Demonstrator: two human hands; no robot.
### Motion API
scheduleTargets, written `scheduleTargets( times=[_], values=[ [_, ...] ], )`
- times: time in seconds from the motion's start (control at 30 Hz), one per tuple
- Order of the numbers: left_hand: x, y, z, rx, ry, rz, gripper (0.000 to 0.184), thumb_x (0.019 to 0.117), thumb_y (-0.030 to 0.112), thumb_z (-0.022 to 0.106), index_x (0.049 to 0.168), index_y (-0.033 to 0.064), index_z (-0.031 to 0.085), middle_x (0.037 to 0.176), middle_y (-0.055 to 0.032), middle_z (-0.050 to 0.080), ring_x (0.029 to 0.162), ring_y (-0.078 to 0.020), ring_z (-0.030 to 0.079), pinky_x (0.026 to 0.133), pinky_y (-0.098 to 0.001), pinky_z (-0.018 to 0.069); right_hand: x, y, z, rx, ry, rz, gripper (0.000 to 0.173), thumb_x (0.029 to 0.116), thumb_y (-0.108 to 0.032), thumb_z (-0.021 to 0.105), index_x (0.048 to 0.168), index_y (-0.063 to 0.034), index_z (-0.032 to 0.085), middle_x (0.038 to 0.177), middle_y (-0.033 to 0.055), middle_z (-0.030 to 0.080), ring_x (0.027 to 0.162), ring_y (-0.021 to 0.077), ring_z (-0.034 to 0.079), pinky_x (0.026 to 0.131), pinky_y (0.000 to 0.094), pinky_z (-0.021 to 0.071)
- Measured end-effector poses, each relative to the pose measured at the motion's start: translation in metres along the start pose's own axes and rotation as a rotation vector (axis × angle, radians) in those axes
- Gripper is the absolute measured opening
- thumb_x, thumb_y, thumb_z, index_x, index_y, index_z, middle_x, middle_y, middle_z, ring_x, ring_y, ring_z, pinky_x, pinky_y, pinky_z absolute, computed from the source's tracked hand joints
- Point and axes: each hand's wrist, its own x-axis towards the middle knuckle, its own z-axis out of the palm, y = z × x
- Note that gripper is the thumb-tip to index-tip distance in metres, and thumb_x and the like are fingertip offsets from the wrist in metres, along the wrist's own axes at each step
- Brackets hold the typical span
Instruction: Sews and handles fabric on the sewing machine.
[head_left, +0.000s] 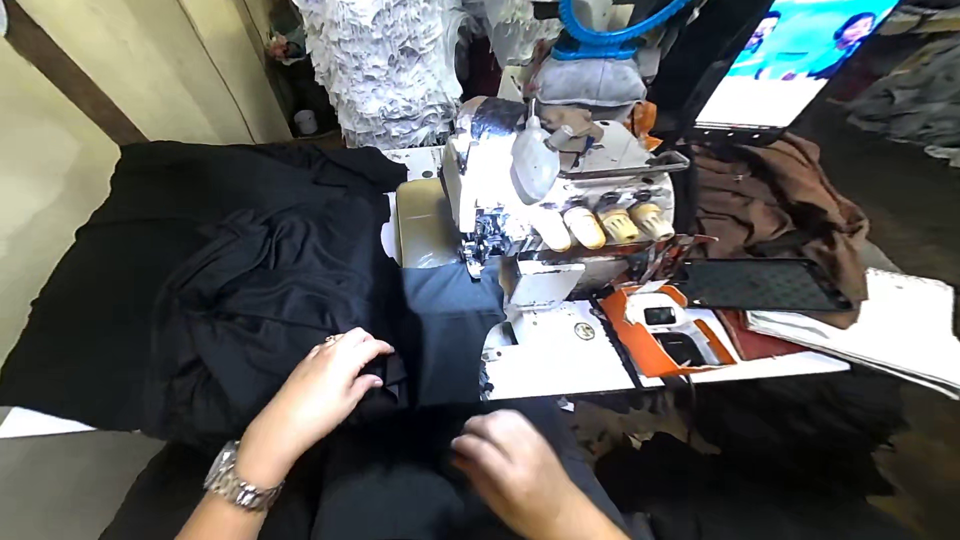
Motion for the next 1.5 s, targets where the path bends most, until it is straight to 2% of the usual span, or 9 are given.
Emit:
scheduleTargets(
  times=[0.3,0.5,0.63,0.83,1.07,1.23,1.37,1.43,1.5],
  values=[
    [-0.019,-0.01,0.007,0.008,0.375,-0.02,0.022,0.1023,0.027,0.055,0.102,0.0134,0.073,0.097,0.0003,0.07,0.09,-0.0127,0.069,0.083,-0.0353,0.059,0.019,-0.031,0.04,0.312,-0.178,0.07,0.013,0.0954,-0.017,0.068,0.106,-0.0102,0.072,0.102,0.0083,0.072,0.095,0.0211,0.072,0.079,0.0325,0.061],
    [-0.067,-0.009,0.018,-0.345,0.877,-0.129,0.021,0.1003,0.023,0.06,0.107,0.0048,0.068,0.095,0.003,0.067,0.083,0.0029,0.062,0.075,-0.0127,0.0536,0.005,-0.026,0.052,0.301,-0.994,0.503,0.051,0.0988,-0.026,0.065,0.148,-0.0199,0.056,0.161,0.0299,0.032,0.146,0.0488,0.036,0.113,0.0634,0.0373],
    [-0.09,0.002,0.036,-0.478,0.983,-0.157,0.014,0.1001,0.018,0.061,0.106,0.0072,0.067,0.092,0.0072,0.066,0.079,0.0048,0.062,0.071,-0.0115,0.054,0.004,-0.019,0.076,0.299,-1.024,0.468,0.046,0.107,-0.025,0.051,0.15,-0.008,0.053,0.156,0.0208,0.046,0.145,0.0377,0.043,0.118,0.0573,0.0342],
    [-0.118,0.009,0.045,-0.444,0.946,-0.16,0.01,0.1015,0.023,0.062,0.104,0.0149,0.068,0.096,0.0074,0.065,0.085,0.0046,0.061,0.076,-0.011,0.0531,0.001,-0.024,0.048,0.514,-0.664,0.495,0.022,0.0962,-0.014,0.067,0.111,0.0019,0.071,0.11,0.0213,0.071,0.104,0.0346,0.07,0.095,0.049,0.0558],
    [-0.085,0.043,0.088,-0.054,0.963,0.059,0.051,0.0934,0.065,0.061,0.131,0.0312,0.053,0.133,0.009,0.054,0.132,-0.0075,0.048,0.113,-0.0304,0.0364,0.067,-0.054,-0.054,1.048,-0.193,0.468,0.021,0.1049,-0.005,0.049,0.121,-0.0095,0.061,0.108,-0.0045,0.066,0.081,-0.0015,0.063,0.069,0.0196,0.0564],
    [-0.042,-0.002,0.064,0.192,1.027,-0.12,0.049,0.0791,0.018,0.07,0.128,0.01,0.067,0.128,-0.0161,0.067,0.127,-0.0385,0.059,0.109,-0.065,0.0387,0.123,-0.051,-0.143,0.908,0.147,0.411,0.021,0.1083,-0.02,0.047,0.113,-0.0305,0.065,0.102,-0.0151,0.068,0.065,-0.0053,0.059,0.055,0.0117,0.0501],
    [-0.059,-0.021,0.004,-0.212,1.049,-0.163,0.031,0.0928,0.01,0.062,0.121,0.003,0.07,0.121,-0.007,0.069,0.116,-0.0161,0.064,0.105,-0.0405,0.0504,0.124,-0.019,-0.181,0.74,0.339,0.387,0.019,0.1043,-0.018,0.054,0.116,-0.0274,0.066,0.097,-0.0128,0.07,0.06,-0.0037,0.058,0.052,0.0125,0.0493],
    [-0.075,-0.026,-0.022,-0.47,1.14,-0.095,0.023,0.1003,0.017,0.057,0.119,0.0103,0.067,0.114,0.0041,0.071,0.106,-0.0063,0.067,0.099,-0.0303,0.0553,0.112,-0.005,-0.186,0.438,0.185,0.295,0.026,0.0978,-0.034,0.068,0.124,-0.0316,0.063,0.112,-0.0184,0.066,0.086,-0.0074,0.062,0.071,0.0115,0.053],
    [-0.096,-0.036,-0.049,-0.599,1.254,0.019,0.022,0.1049,0.028,0.05,0.118,0.0165,0.063,0.103,0.0115,0.069,0.095,-0.0039,0.067,0.092,-0.028,0.0567,0.102,-0.007,-0.182,0.169,-0.054,0.207,0.039,0.0901,-0.042,0.078,0.122,-0.023,0.064,0.121,0.0013,0.056,0.108,0.0067,0.055,0.089,0.0234,0.049]
  ],
)
